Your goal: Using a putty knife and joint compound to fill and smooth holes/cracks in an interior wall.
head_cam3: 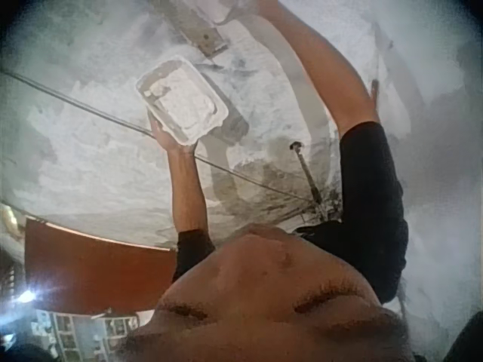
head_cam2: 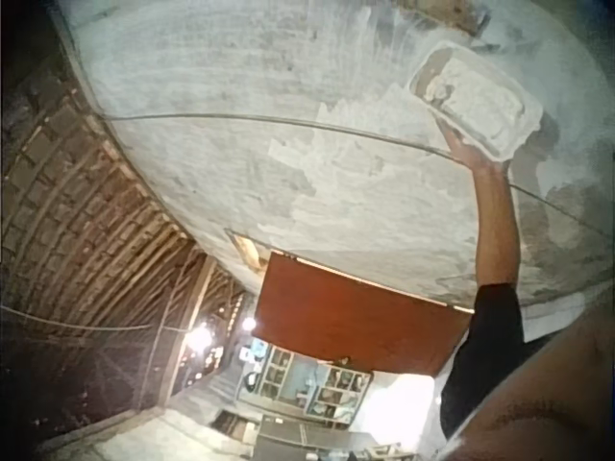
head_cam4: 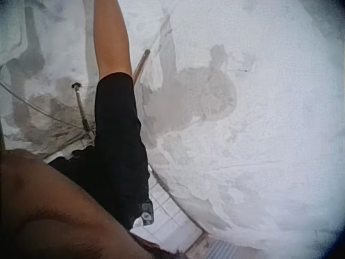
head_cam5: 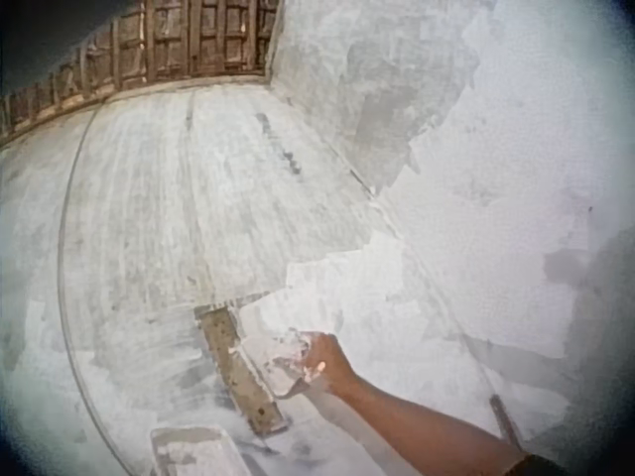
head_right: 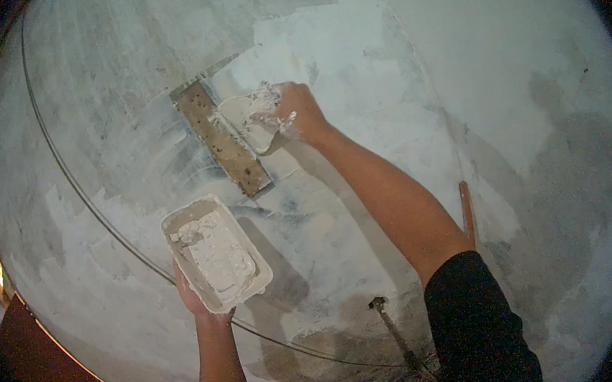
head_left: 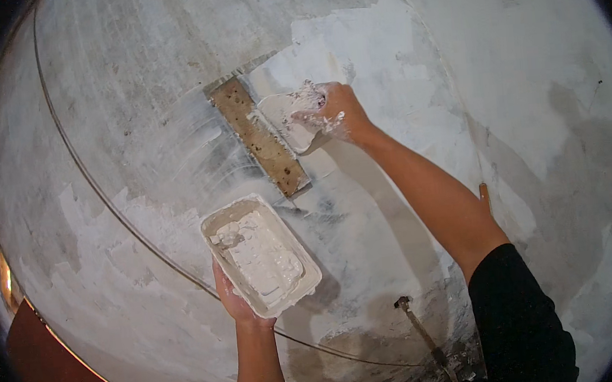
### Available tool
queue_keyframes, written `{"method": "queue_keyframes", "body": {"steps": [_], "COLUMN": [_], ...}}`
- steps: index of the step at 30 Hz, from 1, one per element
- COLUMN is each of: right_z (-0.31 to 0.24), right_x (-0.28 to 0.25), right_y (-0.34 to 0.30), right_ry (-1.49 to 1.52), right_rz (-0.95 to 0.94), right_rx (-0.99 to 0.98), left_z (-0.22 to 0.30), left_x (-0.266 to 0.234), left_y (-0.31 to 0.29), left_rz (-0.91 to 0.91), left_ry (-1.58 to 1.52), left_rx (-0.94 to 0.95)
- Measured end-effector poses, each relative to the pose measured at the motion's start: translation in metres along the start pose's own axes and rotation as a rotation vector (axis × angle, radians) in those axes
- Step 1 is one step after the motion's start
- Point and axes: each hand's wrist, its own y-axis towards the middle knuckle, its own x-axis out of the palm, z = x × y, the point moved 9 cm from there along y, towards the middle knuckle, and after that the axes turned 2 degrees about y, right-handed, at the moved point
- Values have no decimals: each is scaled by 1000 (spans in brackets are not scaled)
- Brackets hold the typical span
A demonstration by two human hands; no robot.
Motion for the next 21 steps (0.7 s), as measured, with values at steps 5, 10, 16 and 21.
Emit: {"method": "queue_keyframes", "body": {"steps": [5, 10, 16, 21], "right_z": [27, 37, 59, 67], "right_x": [-13, -20, -41, -86], "right_y": [2, 15, 15, 0], "right_ry": [30, -80, -251, -363], "right_rz": [108, 88, 135, 241], "right_rx": [-50, -23, 45, 49], "left_z": [-41, -61, -50, -21], "left_x": [39, 59, 67, 50], "left_y": [20, 36, 33, 17], "left_rz": [-43, -30, -79, -56], "left_ry": [-51, -43, -125, -53], "left_rx": [-26, -9, -9, 18]}}
